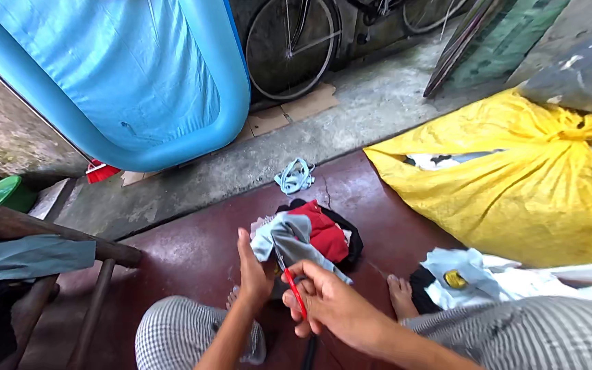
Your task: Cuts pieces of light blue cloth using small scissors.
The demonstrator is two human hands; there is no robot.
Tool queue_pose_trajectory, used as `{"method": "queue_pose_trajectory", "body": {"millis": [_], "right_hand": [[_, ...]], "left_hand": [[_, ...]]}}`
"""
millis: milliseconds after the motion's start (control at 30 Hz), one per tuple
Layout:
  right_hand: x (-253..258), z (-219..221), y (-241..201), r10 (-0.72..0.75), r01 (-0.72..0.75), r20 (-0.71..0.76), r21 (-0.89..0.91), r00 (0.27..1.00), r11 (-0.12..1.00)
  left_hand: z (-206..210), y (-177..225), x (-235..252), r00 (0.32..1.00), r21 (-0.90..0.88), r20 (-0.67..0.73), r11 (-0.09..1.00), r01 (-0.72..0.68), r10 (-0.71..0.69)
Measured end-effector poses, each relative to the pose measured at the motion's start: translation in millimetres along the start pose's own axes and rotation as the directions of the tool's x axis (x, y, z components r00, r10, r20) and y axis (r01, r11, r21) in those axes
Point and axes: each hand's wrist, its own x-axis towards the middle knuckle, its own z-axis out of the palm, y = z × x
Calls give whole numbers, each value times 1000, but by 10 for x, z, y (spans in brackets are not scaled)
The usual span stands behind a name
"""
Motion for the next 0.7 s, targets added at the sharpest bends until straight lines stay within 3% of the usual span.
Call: {"method": "queue_pose_trajectory", "body": {"millis": [67,133,200,433,700], "right_hand": [[-6,-24,-13,52,-52,-15,-44,999,998],[-5,-43,-12,55,-57,-28,-84,998,995],[10,-56,-21,51,-55,-38,-122,998,991],[47,-39,-48,25,-35,-60,-184,998,982],[105,-85,-91,37,-48,-58,-202,998,978]], "left_hand": [[18,138,-46,974,-116,120,972,206,-193],[2,182,-46,938,-216,243,929,302,-248],[34,165,59,937,-356,223,873,335,-268],[159,230,170,981,-423,87,886,193,-172],[219,252,173,985,-402,-11,903,152,-171]]}}
